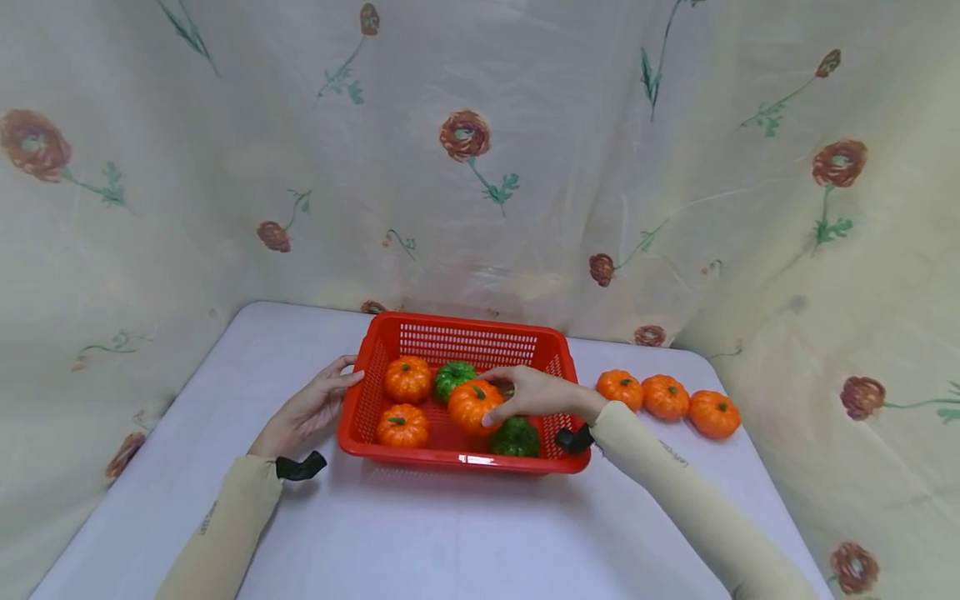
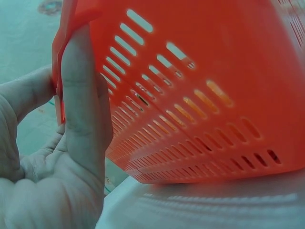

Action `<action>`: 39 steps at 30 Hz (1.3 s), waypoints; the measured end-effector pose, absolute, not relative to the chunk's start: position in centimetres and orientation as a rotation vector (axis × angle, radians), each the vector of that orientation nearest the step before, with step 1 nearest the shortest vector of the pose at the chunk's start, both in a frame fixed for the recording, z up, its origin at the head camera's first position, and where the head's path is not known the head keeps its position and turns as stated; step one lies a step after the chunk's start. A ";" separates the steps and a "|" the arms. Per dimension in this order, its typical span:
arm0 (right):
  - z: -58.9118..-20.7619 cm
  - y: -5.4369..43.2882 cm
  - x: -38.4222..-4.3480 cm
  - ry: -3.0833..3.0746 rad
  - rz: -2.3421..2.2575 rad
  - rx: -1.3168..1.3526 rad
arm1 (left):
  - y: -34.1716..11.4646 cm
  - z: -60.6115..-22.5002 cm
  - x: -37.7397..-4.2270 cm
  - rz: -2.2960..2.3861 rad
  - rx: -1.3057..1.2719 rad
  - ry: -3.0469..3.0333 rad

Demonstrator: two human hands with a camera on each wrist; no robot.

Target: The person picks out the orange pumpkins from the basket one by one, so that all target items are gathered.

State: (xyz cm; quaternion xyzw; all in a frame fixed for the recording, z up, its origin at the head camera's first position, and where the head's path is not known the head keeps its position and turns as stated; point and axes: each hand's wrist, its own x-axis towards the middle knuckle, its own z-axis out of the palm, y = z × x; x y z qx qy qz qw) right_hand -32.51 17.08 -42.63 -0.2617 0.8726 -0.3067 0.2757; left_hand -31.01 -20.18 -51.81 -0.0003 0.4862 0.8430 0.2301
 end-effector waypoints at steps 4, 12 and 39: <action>-41.5 18.5 -32.2 2.378 -0.842 -0.687 | -20.2 -51.9 -31.0 2.322 -0.060 1.335; -39.1 21.9 -30.7 2.405 -0.976 -0.566 | -20.3 -52.0 -30.9 2.318 -0.012 1.361; -40.7 38.1 -27.1 2.580 -1.126 -0.167 | -20.1 -51.7 -31.0 2.322 0.016 1.344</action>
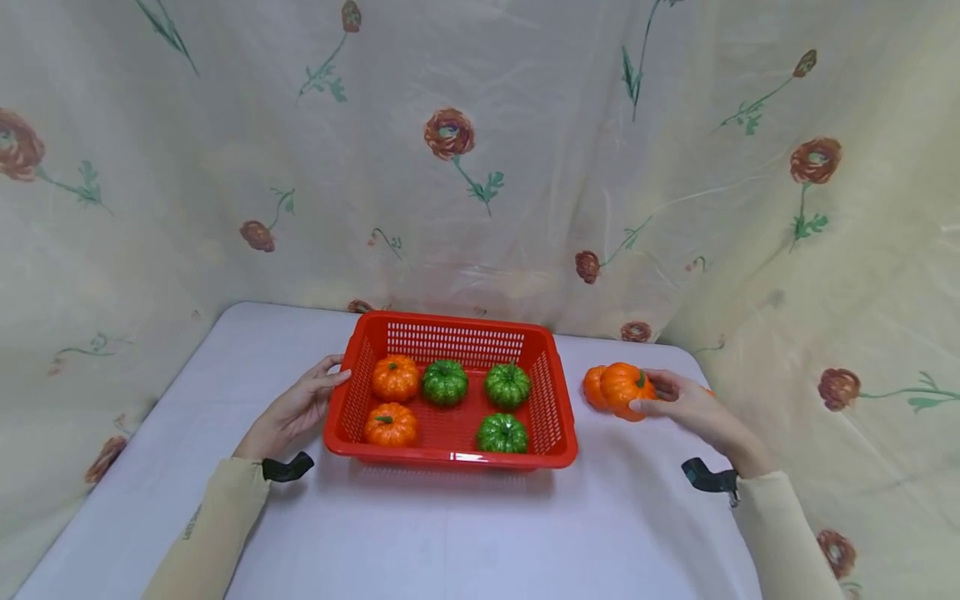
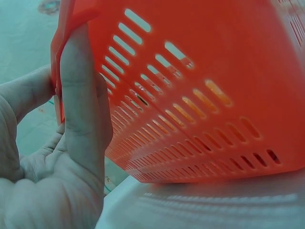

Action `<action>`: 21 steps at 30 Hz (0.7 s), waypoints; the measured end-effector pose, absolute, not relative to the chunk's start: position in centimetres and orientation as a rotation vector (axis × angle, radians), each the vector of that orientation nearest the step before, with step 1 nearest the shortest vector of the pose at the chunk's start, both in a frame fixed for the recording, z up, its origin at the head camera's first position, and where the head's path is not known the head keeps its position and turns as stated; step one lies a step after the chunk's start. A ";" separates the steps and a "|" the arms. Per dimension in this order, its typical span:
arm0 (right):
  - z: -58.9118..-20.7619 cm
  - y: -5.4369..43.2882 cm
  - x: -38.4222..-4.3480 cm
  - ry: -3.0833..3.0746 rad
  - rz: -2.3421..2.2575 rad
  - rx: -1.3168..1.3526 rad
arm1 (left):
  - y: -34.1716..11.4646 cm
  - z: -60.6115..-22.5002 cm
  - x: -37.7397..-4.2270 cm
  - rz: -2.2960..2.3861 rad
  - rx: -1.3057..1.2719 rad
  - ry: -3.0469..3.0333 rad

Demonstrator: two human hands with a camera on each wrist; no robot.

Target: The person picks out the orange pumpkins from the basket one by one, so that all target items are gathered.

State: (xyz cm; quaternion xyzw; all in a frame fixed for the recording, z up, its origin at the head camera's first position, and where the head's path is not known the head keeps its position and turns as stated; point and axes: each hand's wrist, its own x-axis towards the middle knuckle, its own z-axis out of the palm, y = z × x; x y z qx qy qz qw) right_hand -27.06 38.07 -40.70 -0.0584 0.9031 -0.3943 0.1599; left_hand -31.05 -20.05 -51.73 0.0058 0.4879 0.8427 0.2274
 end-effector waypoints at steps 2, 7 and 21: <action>-41.4 38.7 -27.0 2.572 -1.108 -0.109 | -20.1 -51.6 -31.0 2.318 0.021 1.345; -43.2 39.6 -26.8 2.579 -1.062 -0.044 | -20.1 -51.5 -31.0 2.306 0.024 1.359; -47.5 39.6 -27.2 2.613 -0.978 -0.011 | -20.1 -51.7 -31.0 2.305 0.029 1.360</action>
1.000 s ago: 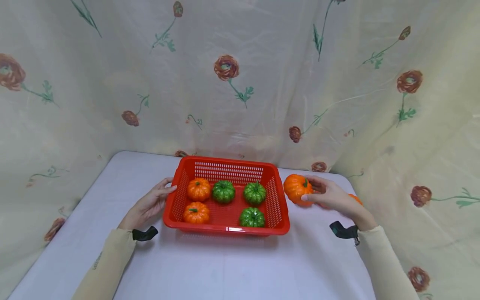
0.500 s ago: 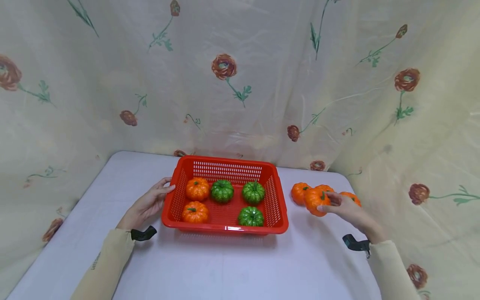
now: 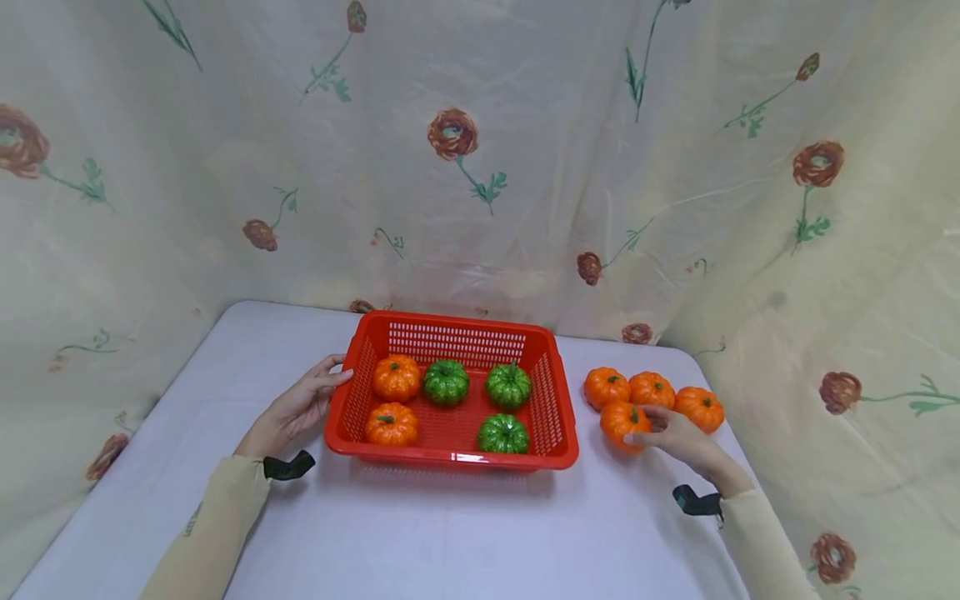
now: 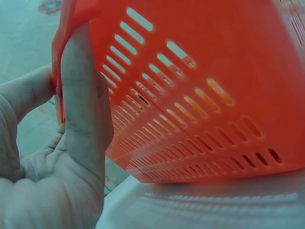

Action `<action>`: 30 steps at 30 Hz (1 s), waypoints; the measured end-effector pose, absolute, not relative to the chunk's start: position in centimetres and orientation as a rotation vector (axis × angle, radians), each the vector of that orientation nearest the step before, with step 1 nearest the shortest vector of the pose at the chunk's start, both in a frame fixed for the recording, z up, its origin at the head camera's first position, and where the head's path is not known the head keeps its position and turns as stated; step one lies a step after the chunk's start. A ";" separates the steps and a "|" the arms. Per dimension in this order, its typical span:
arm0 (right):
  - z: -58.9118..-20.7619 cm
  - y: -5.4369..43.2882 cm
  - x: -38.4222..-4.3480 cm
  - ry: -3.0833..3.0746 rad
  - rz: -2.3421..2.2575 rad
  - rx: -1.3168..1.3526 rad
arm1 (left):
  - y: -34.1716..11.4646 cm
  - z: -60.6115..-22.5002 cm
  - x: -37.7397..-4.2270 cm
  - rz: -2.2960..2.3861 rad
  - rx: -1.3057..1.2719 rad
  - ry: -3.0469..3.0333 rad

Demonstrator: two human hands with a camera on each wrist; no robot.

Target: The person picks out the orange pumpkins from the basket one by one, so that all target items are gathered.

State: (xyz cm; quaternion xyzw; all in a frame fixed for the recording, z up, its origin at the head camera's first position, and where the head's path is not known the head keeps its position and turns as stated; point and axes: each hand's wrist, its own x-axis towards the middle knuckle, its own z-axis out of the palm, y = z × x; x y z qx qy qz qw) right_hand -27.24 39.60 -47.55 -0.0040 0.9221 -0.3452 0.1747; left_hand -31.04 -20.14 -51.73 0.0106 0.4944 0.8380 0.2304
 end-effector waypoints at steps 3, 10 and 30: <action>-48.3 39.7 -27.2 2.594 -0.997 0.003 | -20.1 -51.7 -31.0 2.307 0.020 1.351; -49.6 39.7 -27.4 2.599 -1.007 -0.009 | -20.2 -51.8 -31.1 2.306 0.027 1.339; -49.1 39.7 -27.5 2.627 -0.974 -0.006 | -20.0 -51.7 -31.1 2.312 0.010 1.352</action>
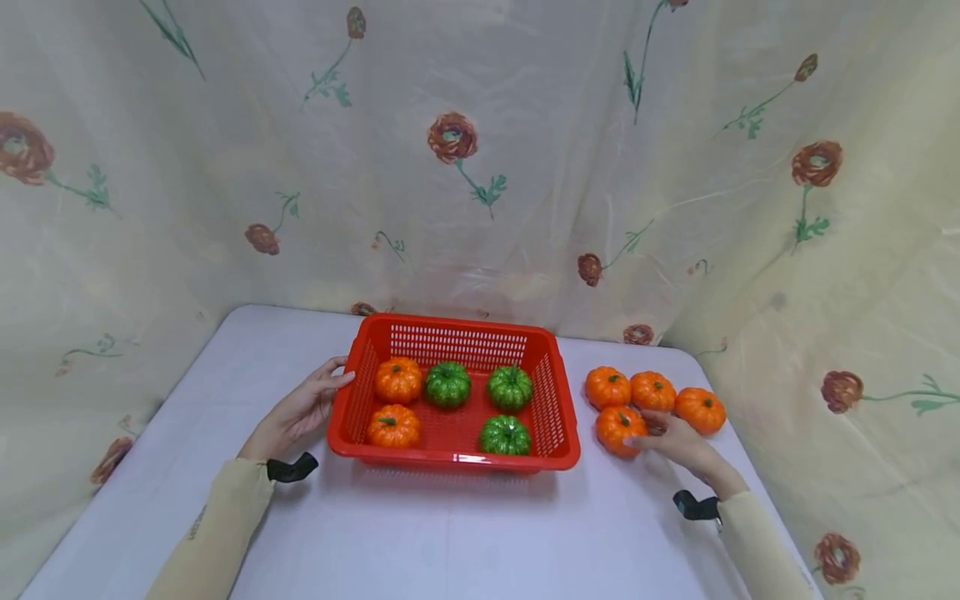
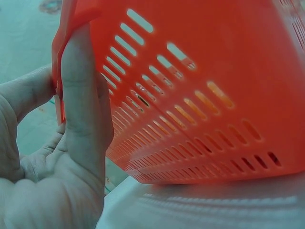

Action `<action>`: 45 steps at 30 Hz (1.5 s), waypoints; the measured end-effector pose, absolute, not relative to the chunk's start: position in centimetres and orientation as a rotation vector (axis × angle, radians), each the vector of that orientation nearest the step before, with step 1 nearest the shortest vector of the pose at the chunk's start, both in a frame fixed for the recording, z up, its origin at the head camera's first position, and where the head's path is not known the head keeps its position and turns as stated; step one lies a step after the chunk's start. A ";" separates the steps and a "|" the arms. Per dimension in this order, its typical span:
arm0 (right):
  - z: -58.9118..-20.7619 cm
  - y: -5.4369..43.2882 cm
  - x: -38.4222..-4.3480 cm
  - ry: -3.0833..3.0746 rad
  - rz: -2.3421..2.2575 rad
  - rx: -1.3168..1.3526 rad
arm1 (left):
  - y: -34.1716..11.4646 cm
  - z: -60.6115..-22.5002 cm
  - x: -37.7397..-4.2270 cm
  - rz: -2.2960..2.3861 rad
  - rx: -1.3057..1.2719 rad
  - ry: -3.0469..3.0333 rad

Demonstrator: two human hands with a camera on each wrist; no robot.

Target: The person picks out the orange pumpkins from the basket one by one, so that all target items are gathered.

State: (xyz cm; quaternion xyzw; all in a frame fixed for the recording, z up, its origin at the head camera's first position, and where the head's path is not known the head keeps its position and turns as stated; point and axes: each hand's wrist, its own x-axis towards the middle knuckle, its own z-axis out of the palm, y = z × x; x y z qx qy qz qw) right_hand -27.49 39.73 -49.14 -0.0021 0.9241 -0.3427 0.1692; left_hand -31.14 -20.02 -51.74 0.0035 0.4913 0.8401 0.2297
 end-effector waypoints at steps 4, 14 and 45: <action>-47.5 39.7 -27.2 2.672 -0.948 -0.029 | -20.0 -51.5 -31.4 2.315 0.016 1.362; -43.0 37.5 -27.3 2.757 -1.042 -0.266 | -19.9 -51.9 -31.2 2.328 0.020 1.345; -39.9 14.7 -33.1 2.148 -1.047 -0.927 | -20.1 -52.0 -31.5 2.351 0.032 1.303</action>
